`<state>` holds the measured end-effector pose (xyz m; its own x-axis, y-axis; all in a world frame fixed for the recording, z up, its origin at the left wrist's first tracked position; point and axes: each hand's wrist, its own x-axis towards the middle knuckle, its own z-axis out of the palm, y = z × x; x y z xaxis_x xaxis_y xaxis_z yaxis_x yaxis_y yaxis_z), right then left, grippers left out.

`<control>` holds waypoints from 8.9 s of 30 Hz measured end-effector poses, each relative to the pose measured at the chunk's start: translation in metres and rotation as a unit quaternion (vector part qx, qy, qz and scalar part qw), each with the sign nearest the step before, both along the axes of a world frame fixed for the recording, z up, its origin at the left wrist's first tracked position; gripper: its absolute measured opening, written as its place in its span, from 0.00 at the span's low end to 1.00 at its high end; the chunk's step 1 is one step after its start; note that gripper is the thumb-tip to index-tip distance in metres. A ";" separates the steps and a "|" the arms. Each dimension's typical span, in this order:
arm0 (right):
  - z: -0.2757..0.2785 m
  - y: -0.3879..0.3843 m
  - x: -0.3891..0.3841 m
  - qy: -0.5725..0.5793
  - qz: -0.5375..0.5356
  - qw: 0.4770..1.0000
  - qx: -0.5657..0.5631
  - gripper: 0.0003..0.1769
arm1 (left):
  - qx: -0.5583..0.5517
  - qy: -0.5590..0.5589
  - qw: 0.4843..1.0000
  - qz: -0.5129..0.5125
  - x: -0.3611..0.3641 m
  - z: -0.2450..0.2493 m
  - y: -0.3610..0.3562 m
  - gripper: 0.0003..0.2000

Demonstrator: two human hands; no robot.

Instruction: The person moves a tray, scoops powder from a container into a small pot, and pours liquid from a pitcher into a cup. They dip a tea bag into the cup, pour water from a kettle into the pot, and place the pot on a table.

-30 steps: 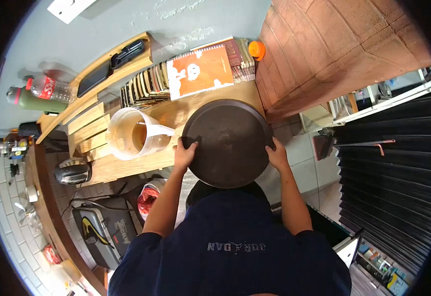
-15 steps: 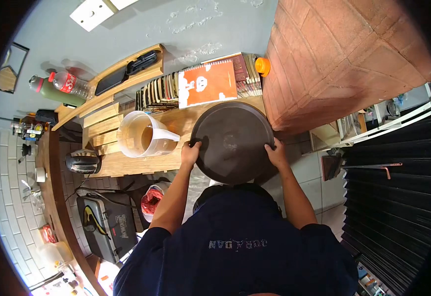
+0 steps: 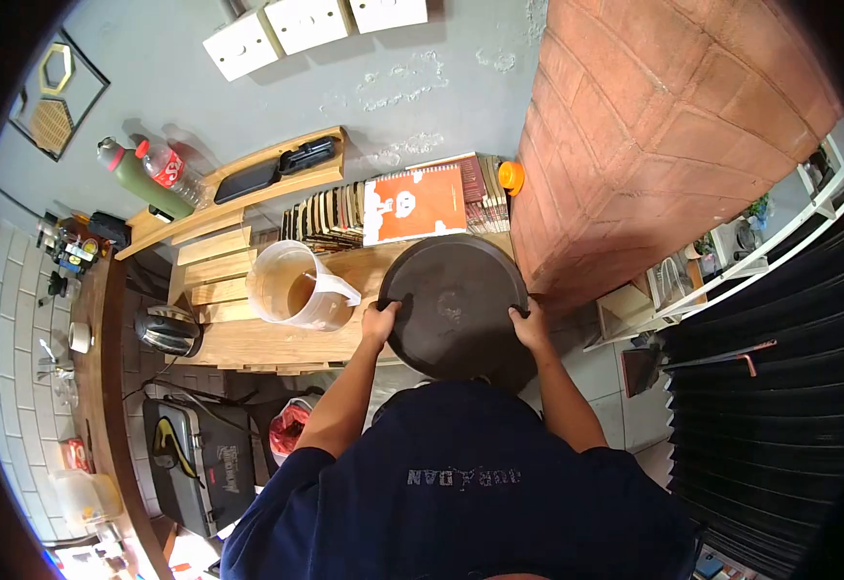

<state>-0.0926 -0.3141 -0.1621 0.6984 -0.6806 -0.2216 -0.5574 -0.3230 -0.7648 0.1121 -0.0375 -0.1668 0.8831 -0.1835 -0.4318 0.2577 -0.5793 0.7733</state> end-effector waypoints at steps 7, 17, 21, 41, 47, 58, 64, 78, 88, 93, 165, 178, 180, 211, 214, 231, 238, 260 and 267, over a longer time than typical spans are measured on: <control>-0.026 0.007 -0.002 -0.026 -0.033 0.996 -0.082 0.28 | -0.063 -0.036 0.997 -0.016 -0.002 -0.011 0.007 0.28; 0.013 0.047 -0.039 0.000 -0.071 0.996 0.060 0.37 | 0.053 -0.236 0.957 -0.160 -0.043 -0.001 0.019 0.40; 0.008 0.082 -0.065 0.026 -0.136 0.988 0.067 0.35 | 0.001 -0.291 0.919 -0.268 -0.055 0.010 0.022 0.26; 0.053 0.289 -0.283 -0.148 -0.605 0.775 0.106 0.13 | -0.094 -0.075 0.657 -0.744 -0.212 0.081 -0.069 0.15; 0.069 0.332 -0.359 -0.226 -0.678 0.700 0.004 0.25 | -0.152 -0.132 0.542 -0.816 -0.330 0.089 -0.094 0.18; 0.140 0.407 -0.446 -0.324 -0.702 0.628 -0.093 0.12 | -0.124 -0.002 0.339 -0.933 -0.508 0.096 -0.064 0.19; 0.168 0.415 -0.431 -0.198 -0.788 0.581 -0.043 0.17 | -0.111 0.147 0.206 -0.961 -0.543 0.085 -0.074 0.14; 0.160 0.413 -0.300 -0.153 -0.932 0.317 -0.091 0.18 | -0.146 0.168 0.022 -0.975 -0.535 0.098 -0.108 0.08; 0.160 0.516 -0.226 -0.164 -0.970 0.048 -0.173 0.15 | -0.130 0.194 -0.068 -0.970 -0.550 0.125 -0.026 0.15; 0.147 0.587 -0.197 -0.205 -0.952 0.043 -0.223 0.13 | -0.129 0.217 -0.069 -0.965 -0.548 0.133 0.050 0.13; 0.151 0.894 -0.236 0.068 -0.964 -0.085 -0.241 0.15 | -0.038 0.203 -0.151 -0.967 -0.664 0.170 0.435 0.18; 0.140 0.893 -0.234 0.151 -0.958 -0.088 -0.227 0.13 | -0.030 0.194 -0.160 -0.967 -0.665 0.158 0.449 0.15; 0.146 0.891 -0.232 0.132 -0.958 -0.105 -0.230 0.14 | -0.018 0.224 -0.147 -0.963 -0.665 0.161 0.450 0.16; 0.142 0.890 -0.221 0.129 -0.953 -0.178 -0.208 0.16 | 0.014 0.346 -0.139 -0.928 -0.656 0.137 0.421 0.16; 0.141 0.891 -0.221 0.126 -0.952 -0.175 -0.216 0.15 | 0.004 0.347 -0.162 -0.924 -0.649 0.137 0.411 0.16; 0.139 0.892 -0.222 0.128 -0.953 -0.171 -0.213 0.16 | 0.039 0.332 -0.172 -0.926 -0.626 0.136 0.398 0.17; 0.141 0.893 -0.220 0.099 -0.960 -0.163 -0.204 0.17 | 0.053 0.336 -0.186 -0.922 -0.630 0.139 0.396 0.16; 0.235 0.908 -0.372 0.190 -0.963 -0.118 -0.152 0.20 | 0.033 0.280 -0.273 -0.920 -0.660 0.134 0.379 0.17; 0.235 0.909 -0.386 0.275 -0.936 -0.162 -0.148 0.17 | 0.033 0.242 -0.309 -0.919 -0.668 0.148 0.376 0.15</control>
